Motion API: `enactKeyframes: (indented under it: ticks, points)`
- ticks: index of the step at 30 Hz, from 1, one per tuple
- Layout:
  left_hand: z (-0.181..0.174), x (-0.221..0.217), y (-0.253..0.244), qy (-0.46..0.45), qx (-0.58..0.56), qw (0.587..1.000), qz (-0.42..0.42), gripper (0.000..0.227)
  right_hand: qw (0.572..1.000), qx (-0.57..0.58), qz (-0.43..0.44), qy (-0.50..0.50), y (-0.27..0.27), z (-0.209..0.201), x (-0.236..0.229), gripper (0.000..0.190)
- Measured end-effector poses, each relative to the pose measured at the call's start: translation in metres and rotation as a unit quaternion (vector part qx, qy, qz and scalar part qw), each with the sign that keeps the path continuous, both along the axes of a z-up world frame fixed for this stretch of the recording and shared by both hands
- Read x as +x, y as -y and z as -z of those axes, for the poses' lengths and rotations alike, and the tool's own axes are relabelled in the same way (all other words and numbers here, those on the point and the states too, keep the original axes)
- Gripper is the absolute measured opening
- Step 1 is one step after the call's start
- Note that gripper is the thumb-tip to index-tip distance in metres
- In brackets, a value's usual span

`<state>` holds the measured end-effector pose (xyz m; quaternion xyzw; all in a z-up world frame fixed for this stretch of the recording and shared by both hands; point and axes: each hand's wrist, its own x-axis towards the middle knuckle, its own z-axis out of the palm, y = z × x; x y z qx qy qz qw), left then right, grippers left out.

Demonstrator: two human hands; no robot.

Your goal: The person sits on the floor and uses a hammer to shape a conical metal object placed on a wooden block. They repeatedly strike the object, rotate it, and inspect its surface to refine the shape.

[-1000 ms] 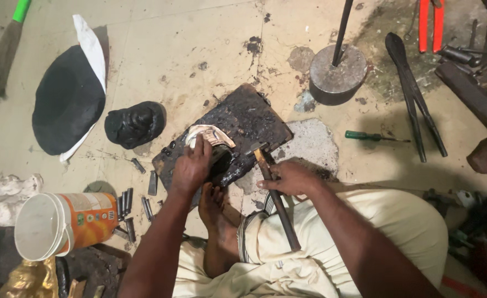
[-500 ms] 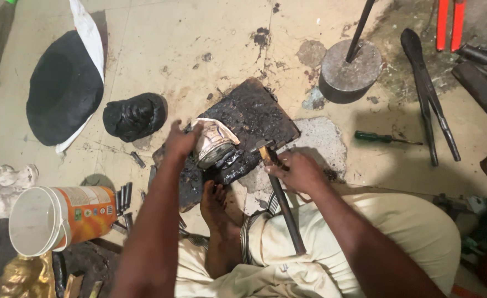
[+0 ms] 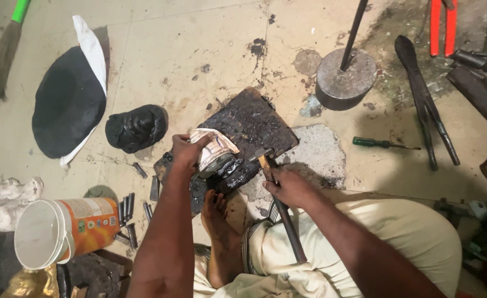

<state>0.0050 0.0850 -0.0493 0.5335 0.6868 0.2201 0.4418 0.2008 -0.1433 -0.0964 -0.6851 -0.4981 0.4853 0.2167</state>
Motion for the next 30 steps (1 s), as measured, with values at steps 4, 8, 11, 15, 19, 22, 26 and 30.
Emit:
enactKeyframes:
  ticks: [4, 8, 11, 15, 19, 22, 26, 30]
  points:
    - [-0.019, -0.004, 0.0, 0.026, 0.004, 0.999, -0.035, 0.086, 0.998, 0.038, 0.015, 0.05, 0.0, 0.007, -0.003, 0.051]
    - [-0.04, 0.0, 0.004, 0.029, 0.018, 0.997, 0.064, 0.044, 0.999, 0.014, 0.018, 0.037, 0.0, 0.014, -0.006, 0.046]
    - [-0.054, 0.017, 0.017, -0.08, 0.033, 0.989, 0.124, 0.031, 0.998, 0.05, 0.022, 0.032, -0.003, 0.02, -0.005, 0.04]
    - [-0.069, 0.019, 0.068, -0.213, 0.195, 0.919, 0.268, 0.031, 0.993, 0.11, 0.017, 0.026, -0.001, 0.026, -0.003, 0.037]
    - [-0.092, -0.005, 0.142, -0.271, 0.236, 0.887, 0.291, 0.037, 0.995, 0.096, 0.004, 0.038, 0.002, 0.019, 0.002, 0.04]
    - [-0.122, -0.03, 0.196, -0.293, 0.327, 0.843, 0.311, 0.04, 0.996, 0.069, -0.012, 0.049, 0.005, -0.002, 0.005, 0.043]
    - [-0.152, -0.048, 0.245, -0.238, 0.477, 0.771, 0.349, 0.026, 0.996, 0.026, 0.0, 0.086, 0.012, -0.027, 0.006, 0.048]
    - [-0.163, -0.059, 0.278, -0.195, 0.516, 0.767, 0.328, 0.023, 0.974, 0.148, 0.08, 0.153, 0.03, -0.033, 0.001, 0.05]
